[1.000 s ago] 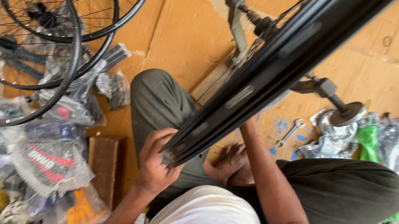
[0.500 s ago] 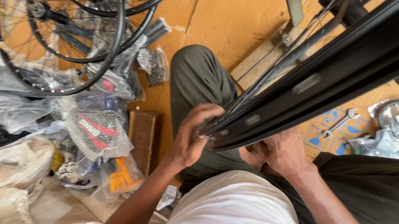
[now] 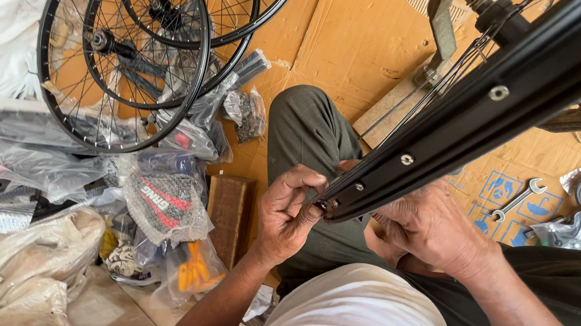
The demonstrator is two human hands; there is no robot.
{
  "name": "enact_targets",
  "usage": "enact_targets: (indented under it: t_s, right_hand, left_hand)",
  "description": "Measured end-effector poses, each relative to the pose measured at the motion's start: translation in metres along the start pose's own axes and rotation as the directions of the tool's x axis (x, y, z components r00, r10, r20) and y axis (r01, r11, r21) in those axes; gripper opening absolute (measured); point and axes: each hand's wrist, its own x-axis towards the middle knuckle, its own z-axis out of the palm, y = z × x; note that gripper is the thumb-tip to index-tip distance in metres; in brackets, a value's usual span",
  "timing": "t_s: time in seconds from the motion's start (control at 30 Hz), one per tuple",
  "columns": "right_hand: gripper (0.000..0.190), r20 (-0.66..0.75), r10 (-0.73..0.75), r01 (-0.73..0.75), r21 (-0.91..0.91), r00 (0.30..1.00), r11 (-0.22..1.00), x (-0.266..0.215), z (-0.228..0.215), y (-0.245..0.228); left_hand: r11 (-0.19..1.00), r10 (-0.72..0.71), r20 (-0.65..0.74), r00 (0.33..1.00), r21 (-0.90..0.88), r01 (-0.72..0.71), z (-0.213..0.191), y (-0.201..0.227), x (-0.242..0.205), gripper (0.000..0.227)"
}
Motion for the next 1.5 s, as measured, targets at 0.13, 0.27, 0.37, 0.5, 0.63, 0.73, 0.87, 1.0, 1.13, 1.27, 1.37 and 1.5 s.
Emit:
enact_targets:
  t_s: [0.13, 0.27, 0.37, 0.5, 0.63, 0.73, 0.87, 1.0, 1.13, 1.27, 1.37, 1.5]
  right_hand:
    - [0.028, 0.112, 0.175, -0.161, -0.119, 0.978, 0.98, -0.008, 0.019, 0.011]
    - [0.026, 0.079, 0.122, -0.111, -0.133, 0.989, 0.985, 0.0, 0.023, -0.002]
    - [0.036, 0.003, -0.008, 0.008, -0.137, 1.0, 0.991, 0.008, 0.01, -0.01]
    - [0.028, -0.135, -0.028, 0.012, -0.119, 0.99, 0.993, 0.009, 0.015, -0.007]
    - [0.029, -0.296, -0.171, 0.106, -0.221, 0.94, 0.969, 0.011, 0.029, 0.003]
    - [0.026, -0.363, -0.305, 0.198, -0.304, 0.88, 0.932, 0.014, 0.043, 0.015]
    - [0.022, -0.221, -0.256, 0.179, -0.315, 0.941, 0.932, 0.003, 0.042, 0.012]
    - [0.034, -0.122, -0.09, 0.04, -0.364, 0.989, 0.931, 0.0, 0.032, 0.003]
    - [0.028, -0.281, -0.248, 0.126, -0.388, 0.927, 0.913, -0.004, 0.014, -0.001]
    - [0.028, -0.27, -0.258, 0.097, -0.492, 0.928, 0.865, -0.002, 0.0, -0.02]
    - [0.023, -0.183, -0.11, 0.035, -0.374, 0.977, 0.927, 0.018, -0.005, -0.025]
    - [0.022, -0.045, 0.059, -0.067, -0.189, 0.997, 0.98, 0.035, -0.012, -0.033]
  left_hand:
    - [1.0, -0.007, 0.012, 1.0, 0.02, 0.007, -0.001, -0.002, -0.002, 0.035]
    - [0.996, -0.027, -0.002, 1.0, 0.085, 0.027, -0.002, 0.002, -0.002, 0.032]
    - [0.991, -0.041, -0.031, 0.999, 0.13, 0.044, 0.001, 0.013, -0.001, 0.036]
    - [1.0, -0.005, -0.039, 0.999, -0.018, 0.004, 0.01, 0.023, 0.008, 0.043]
    - [0.999, -0.019, -0.069, 0.997, -0.04, 0.016, 0.014, 0.03, 0.01, 0.051]
    - [0.996, -0.037, -0.092, 0.995, -0.08, 0.029, 0.016, 0.029, 0.01, 0.054]
    - [0.999, -0.045, -0.092, 0.995, -0.008, 0.045, 0.021, 0.039, 0.015, 0.048]
    - [0.997, 0.079, -0.012, 0.997, -0.004, -0.079, 0.027, 0.049, 0.024, 0.037]
    - [0.999, 0.037, -0.043, 0.998, 0.04, -0.035, 0.019, 0.036, 0.02, 0.028]
    - [0.999, -0.019, -0.057, 0.998, -0.03, 0.017, 0.014, 0.032, 0.012, 0.027]
    - [0.998, 0.01, -0.047, 0.999, 0.066, -0.007, 0.017, 0.038, 0.015, 0.026]
    - [1.0, -0.014, -0.044, 0.999, 0.017, 0.015, 0.019, 0.041, 0.02, 0.028]
